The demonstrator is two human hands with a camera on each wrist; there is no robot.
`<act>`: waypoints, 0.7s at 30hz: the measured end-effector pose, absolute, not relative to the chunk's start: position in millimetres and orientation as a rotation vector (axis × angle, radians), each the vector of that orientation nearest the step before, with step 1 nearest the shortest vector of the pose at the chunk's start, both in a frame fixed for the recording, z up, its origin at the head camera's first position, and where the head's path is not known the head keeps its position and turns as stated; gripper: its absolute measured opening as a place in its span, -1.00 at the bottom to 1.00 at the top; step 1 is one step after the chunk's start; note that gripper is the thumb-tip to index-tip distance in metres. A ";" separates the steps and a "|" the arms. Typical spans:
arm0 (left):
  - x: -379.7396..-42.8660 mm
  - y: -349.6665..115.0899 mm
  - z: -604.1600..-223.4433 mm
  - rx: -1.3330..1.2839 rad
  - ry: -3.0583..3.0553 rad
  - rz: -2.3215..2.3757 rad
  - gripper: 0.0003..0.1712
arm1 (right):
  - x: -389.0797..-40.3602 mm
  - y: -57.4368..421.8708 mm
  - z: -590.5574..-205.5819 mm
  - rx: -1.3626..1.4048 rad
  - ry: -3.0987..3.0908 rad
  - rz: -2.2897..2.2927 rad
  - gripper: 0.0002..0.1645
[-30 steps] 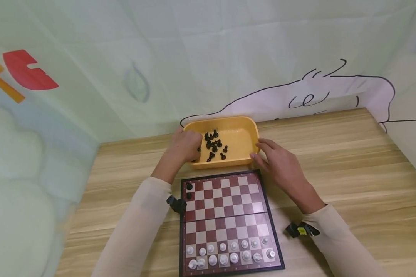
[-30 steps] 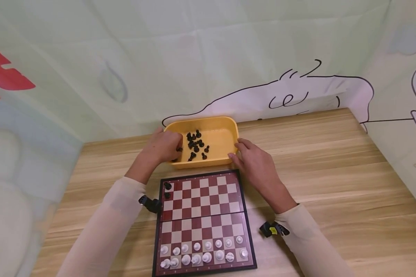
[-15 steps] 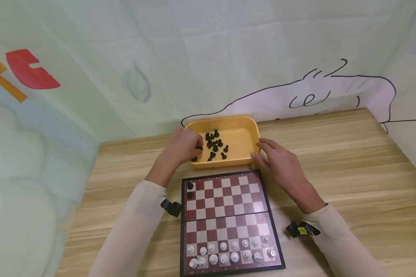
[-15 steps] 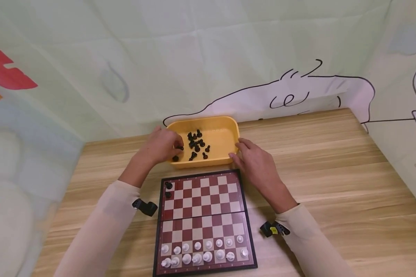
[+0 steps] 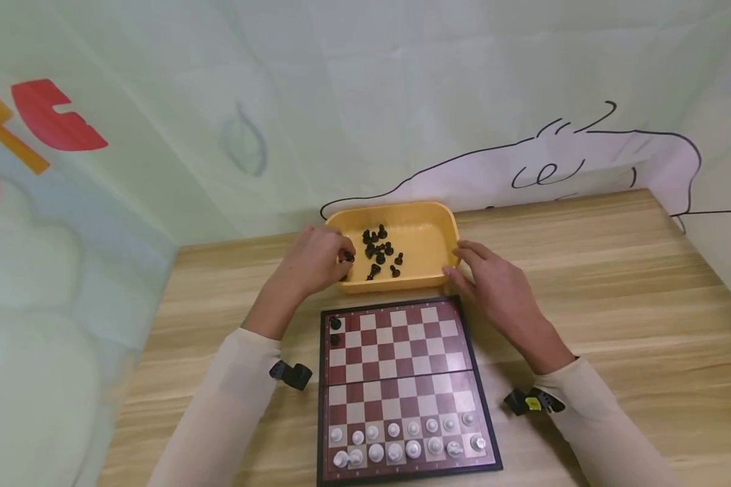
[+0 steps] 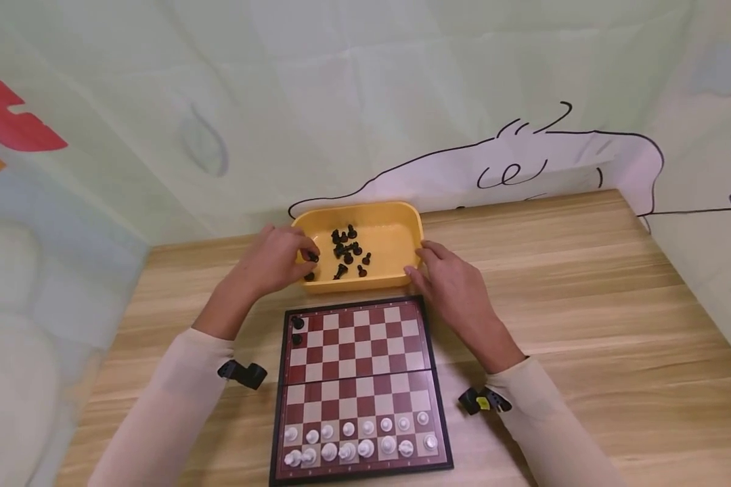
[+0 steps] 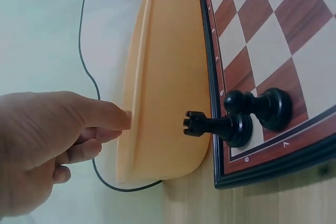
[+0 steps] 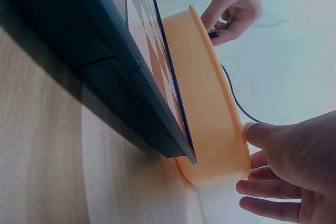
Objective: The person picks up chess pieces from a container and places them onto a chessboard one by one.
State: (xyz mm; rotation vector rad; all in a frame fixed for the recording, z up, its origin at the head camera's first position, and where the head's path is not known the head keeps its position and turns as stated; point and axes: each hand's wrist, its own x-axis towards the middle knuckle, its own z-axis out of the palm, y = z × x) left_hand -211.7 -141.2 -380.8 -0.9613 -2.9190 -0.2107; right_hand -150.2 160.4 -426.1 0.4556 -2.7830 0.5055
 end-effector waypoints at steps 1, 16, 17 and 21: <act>-210.5 -141.8 -379.6 -0.961 -2.916 -0.219 -0.84 | -150.2 160.3 -425.7 0.453 -2.783 0.504 -0.39; -187.6 -147.0 -369.3 -1.019 -2.828 -0.277 -0.84 | -152.3 159.6 -424.7 0.447 -2.807 0.505 -0.39; -186.3 -147.4 -369.1 -1.019 -2.828 -0.278 -0.84 | -152.1 159.6 -424.7 0.444 -2.804 0.504 -0.39; -181.2 -149.0 -368.1 -1.021 -2.834 -0.274 -0.83 | -151.0 159.9 -424.6 0.432 -2.816 0.509 -0.39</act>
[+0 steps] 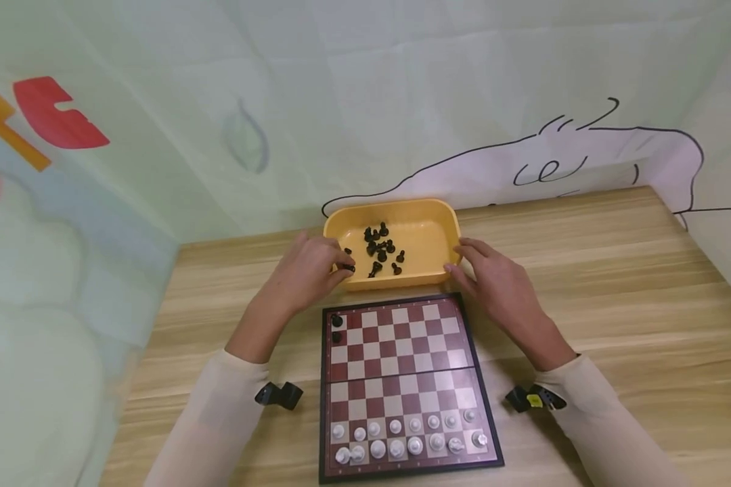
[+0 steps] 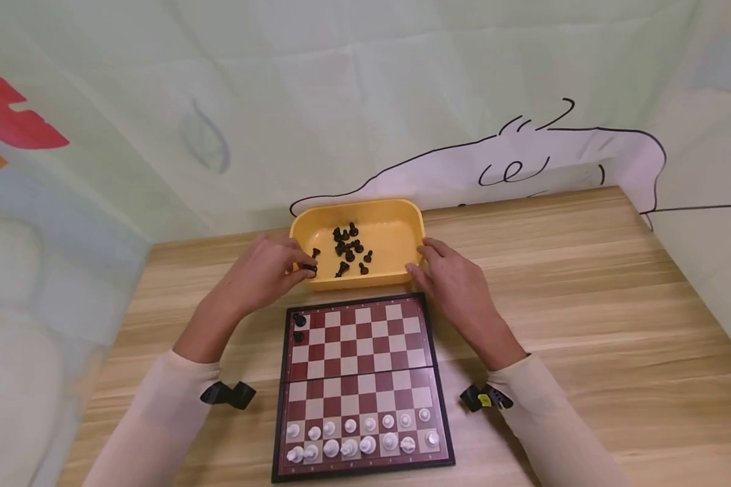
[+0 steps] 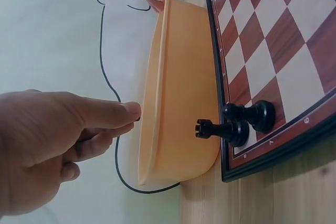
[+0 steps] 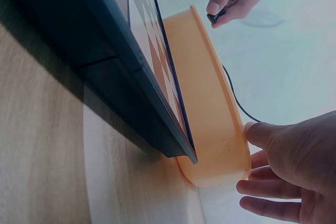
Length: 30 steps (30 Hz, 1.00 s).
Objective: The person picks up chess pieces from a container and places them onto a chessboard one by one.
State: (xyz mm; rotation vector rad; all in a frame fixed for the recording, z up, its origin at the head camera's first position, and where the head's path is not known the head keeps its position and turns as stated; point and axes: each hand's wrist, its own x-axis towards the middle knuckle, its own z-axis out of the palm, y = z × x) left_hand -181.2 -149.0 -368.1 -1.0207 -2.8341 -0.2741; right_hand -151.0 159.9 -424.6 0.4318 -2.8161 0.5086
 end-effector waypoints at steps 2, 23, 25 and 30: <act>-179.3 -149.3 -367.7 -1.021 -2.836 -0.282 -0.83 | -150.7 160.9 -424.7 0.428 -2.815 0.507 -0.39; -159.2 -162.6 -368.3 -1.008 -2.709 -0.316 -0.72 | -149.8 161.7 -425.3 0.420 -2.816 0.533 -0.38; -157.0 -163.8 -368.8 -1.004 -2.703 -0.309 -0.71 | -150.0 161.2 -425.2 0.418 -2.813 0.532 -0.38; -154.1 -166.1 -369.4 -0.990 -2.694 -0.315 -0.74 | -150.4 160.9 -423.9 0.430 -2.805 0.526 -0.37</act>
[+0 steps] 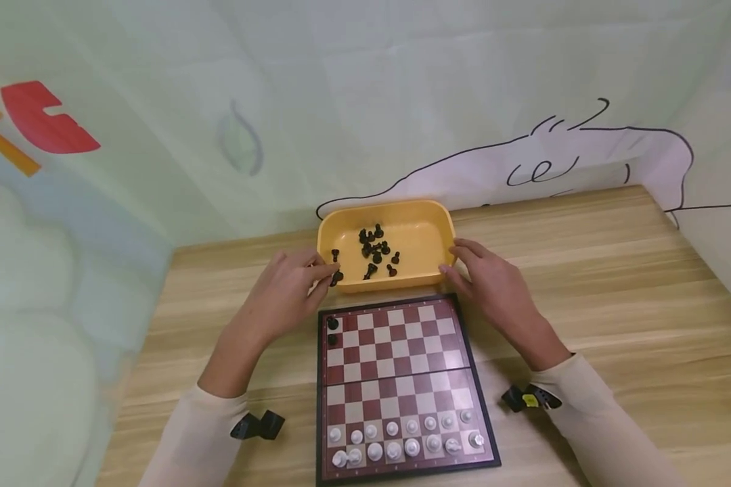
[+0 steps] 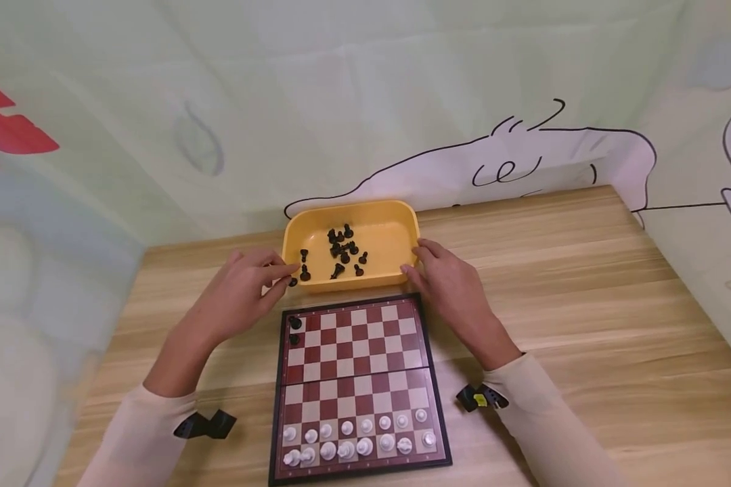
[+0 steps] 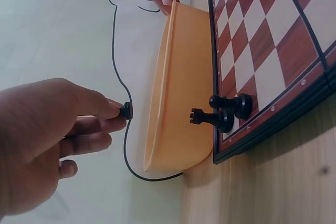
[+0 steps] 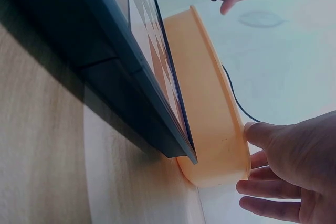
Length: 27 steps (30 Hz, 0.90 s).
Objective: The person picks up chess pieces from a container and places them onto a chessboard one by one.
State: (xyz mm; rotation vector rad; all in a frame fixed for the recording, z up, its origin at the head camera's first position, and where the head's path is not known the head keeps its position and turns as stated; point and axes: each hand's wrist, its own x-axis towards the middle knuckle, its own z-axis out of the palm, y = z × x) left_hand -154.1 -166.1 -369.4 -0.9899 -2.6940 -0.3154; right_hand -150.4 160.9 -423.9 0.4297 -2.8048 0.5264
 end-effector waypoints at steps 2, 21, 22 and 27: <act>-152.6 -167.1 -370.2 -0.972 -2.704 -0.335 -0.75 | -150.1 160.5 -424.4 0.431 -2.805 0.524 -0.37; -135.7 -167.2 -373.5 -0.921 -2.738 -0.455 -0.87 | -151.6 161.3 -424.2 0.437 -2.812 0.519 -0.37; -134.9 -167.4 -374.2 -0.922 -2.736 -0.460 -0.87 | -151.5 160.9 -424.4 0.438 -2.809 0.517 -0.37; -130.9 -167.2 -377.3 -0.923 -2.735 -0.479 -0.87 | -151.4 160.2 -425.8 0.439 -2.800 0.512 -0.37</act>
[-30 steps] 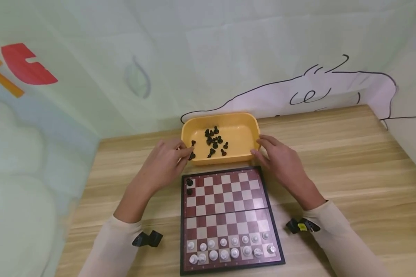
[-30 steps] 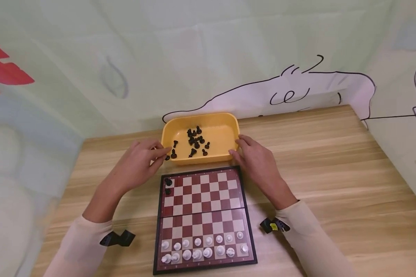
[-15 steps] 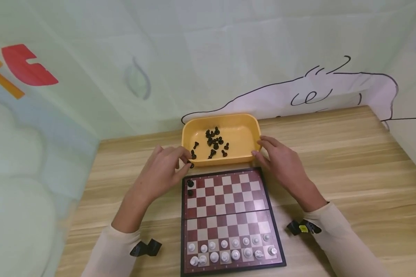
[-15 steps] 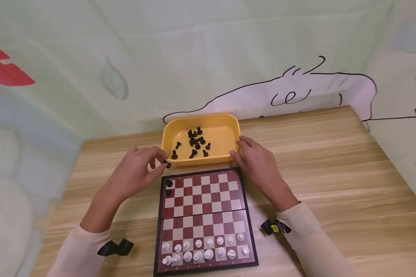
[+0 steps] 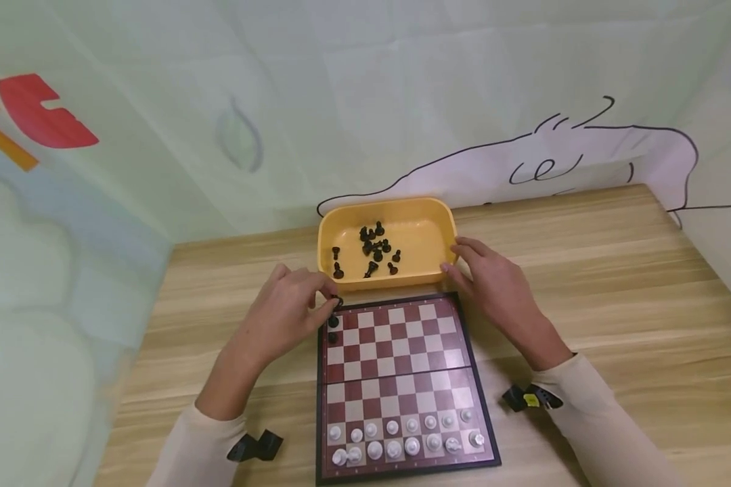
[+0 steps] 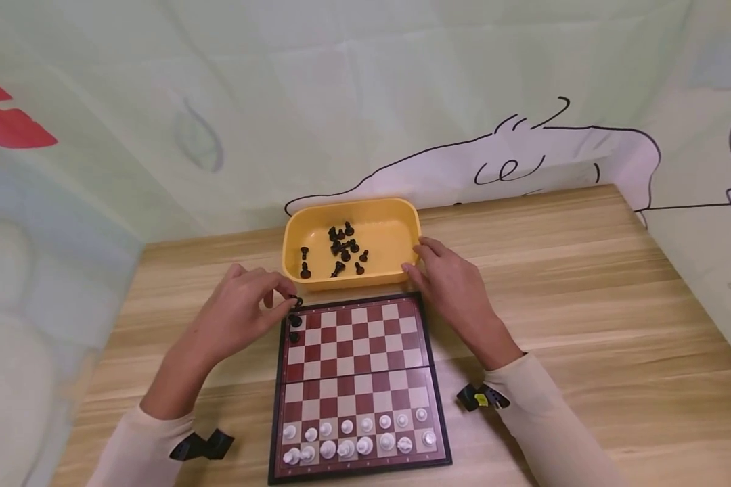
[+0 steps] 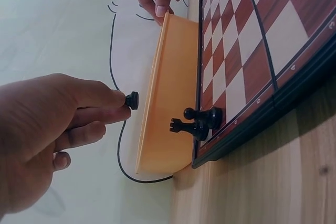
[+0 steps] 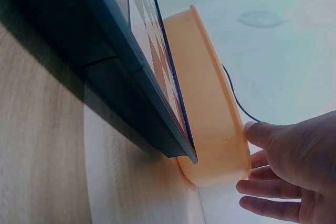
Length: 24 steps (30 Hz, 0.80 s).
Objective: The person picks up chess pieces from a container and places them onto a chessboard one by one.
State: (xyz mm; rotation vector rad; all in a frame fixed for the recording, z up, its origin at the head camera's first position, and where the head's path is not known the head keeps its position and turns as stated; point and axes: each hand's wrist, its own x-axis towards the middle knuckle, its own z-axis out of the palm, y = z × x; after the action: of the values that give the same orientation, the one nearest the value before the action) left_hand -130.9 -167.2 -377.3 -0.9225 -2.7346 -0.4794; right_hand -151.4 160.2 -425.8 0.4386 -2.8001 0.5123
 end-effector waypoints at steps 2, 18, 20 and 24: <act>-129.6 -166.2 -378.4 -0.925 -2.739 -0.489 -0.87 | -151.1 160.7 -425.6 0.436 -2.799 0.515 -0.36; -121.2 -163.3 -388.9 -0.942 -2.758 -0.506 -0.84 | -150.8 160.0 -425.4 0.434 -2.808 0.511 -0.37; -120.2 -164.1 -390.9 -0.949 -2.765 -0.497 -0.85 | -150.9 160.1 -425.6 0.440 -2.806 0.516 -0.37; -118.7 -165.0 -394.4 -0.959 -2.762 -0.485 -0.87 | -151.5 159.6 -424.7 0.441 -2.798 0.522 -0.38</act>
State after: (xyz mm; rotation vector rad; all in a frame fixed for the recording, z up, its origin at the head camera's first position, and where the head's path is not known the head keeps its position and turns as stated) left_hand -118.7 -165.0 -394.4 -0.9589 -2.7616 -0.4847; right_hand -151.5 159.6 -424.7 0.4412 -2.7979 0.5217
